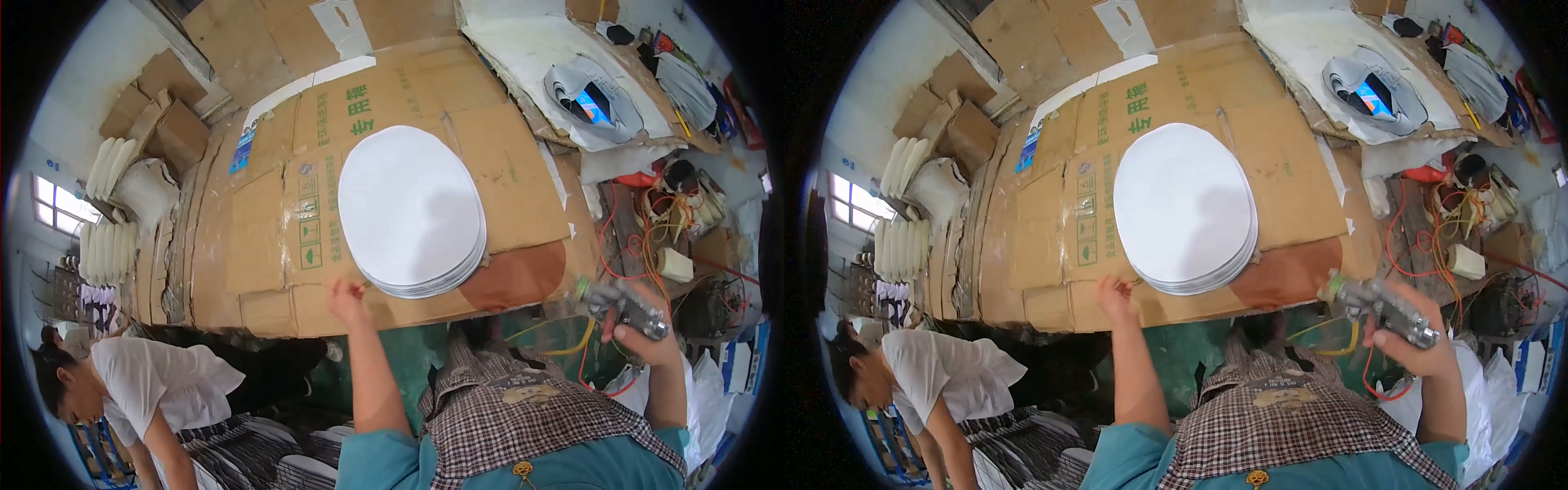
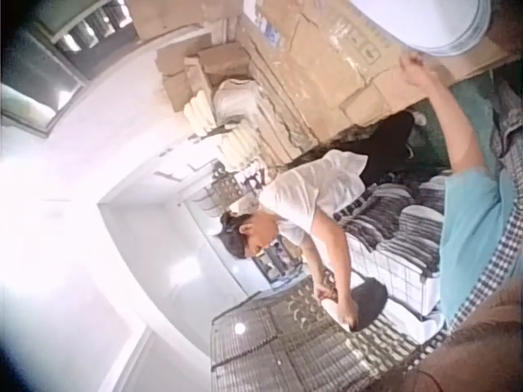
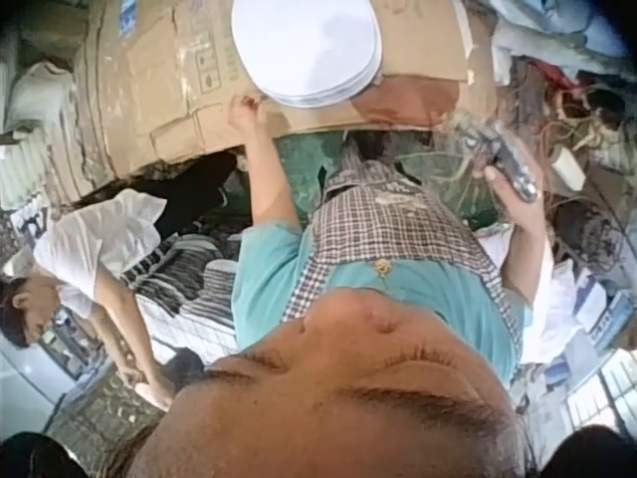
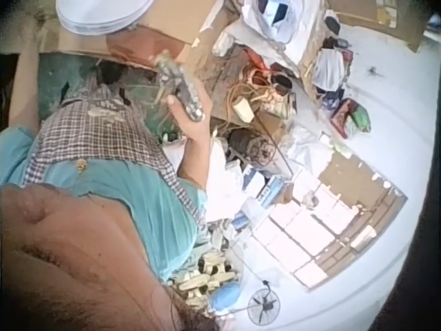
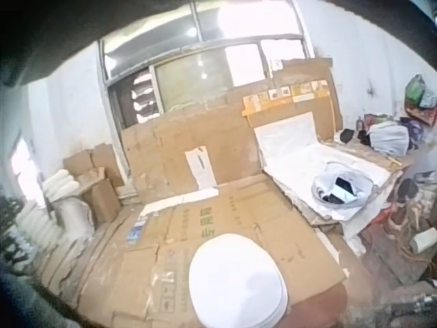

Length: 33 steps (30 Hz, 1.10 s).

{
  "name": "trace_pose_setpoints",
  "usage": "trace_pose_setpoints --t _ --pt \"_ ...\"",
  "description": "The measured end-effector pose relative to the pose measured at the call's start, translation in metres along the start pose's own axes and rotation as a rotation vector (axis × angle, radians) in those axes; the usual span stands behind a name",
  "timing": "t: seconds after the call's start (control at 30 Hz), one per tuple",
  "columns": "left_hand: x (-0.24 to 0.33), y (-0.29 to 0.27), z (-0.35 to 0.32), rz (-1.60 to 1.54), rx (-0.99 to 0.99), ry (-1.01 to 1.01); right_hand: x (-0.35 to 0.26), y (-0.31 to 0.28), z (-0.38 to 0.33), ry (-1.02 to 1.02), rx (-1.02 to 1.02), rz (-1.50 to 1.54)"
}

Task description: Handing over white oval fabric or foam pieces to a coworker for stacking on a rack in a factory setting.

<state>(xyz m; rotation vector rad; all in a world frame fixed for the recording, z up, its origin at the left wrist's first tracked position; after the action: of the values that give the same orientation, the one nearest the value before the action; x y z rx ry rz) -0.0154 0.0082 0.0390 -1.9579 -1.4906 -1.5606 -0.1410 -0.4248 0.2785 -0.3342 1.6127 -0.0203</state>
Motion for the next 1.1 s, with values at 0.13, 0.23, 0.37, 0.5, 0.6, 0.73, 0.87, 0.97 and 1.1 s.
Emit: trace_pose_setpoints --t 0.13,0.23,0.37,0.5,0.6,0.73,0.87,0.97,1.1 --pt "-0.055 -0.004 0.039 0.428 -0.098 0.195 -0.009 -0.013 0.014 0.005 0.163 0.030" --pt "-0.061 0.008 0.028 0.997 -0.087 0.367 -0.004 -0.031 0.005 0.069 0.180 -0.055" --pt "-0.055 0.026 0.013 1.341 -0.011 0.508 0.009 -0.037 -0.001 0.072 -0.032 -0.117" --pt "-0.048 0.037 0.008 1.448 0.036 0.423 0.008 -0.025 0.027 0.030 0.156 0.035" --pt "-0.051 0.036 0.018 1.457 0.051 0.409 0.007 -0.025 0.041 0.010 0.191 0.055" --pt "-0.051 0.040 0.024 1.421 0.062 0.430 0.014 -0.034 0.033 -0.107 -0.109 -0.124" --pt "-0.054 0.027 0.042 1.081 -0.007 0.442 0.007 -0.044 0.023 0.006 0.055 -0.146" --pt "-0.065 0.020 0.051 0.648 0.021 0.217 0.011 -0.055 0.020 0.015 0.023 -0.145" --pt "-0.075 0.049 0.018 0.142 0.169 -0.076 0.023 -0.053 0.015 -0.006 -0.071 -0.069"
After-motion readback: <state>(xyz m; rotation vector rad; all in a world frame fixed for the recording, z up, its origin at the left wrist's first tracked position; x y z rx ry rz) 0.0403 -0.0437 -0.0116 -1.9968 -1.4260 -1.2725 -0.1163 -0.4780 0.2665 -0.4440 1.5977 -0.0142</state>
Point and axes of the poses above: each hand's wrist, its own z-axis towards the middle knuckle, its own y-axis out of the palm, x = y × z, the point moved 1 cm from there along z, towards the middle knuckle, and after that the axes turned 8 degrees about -z, right-handed, at the moved point
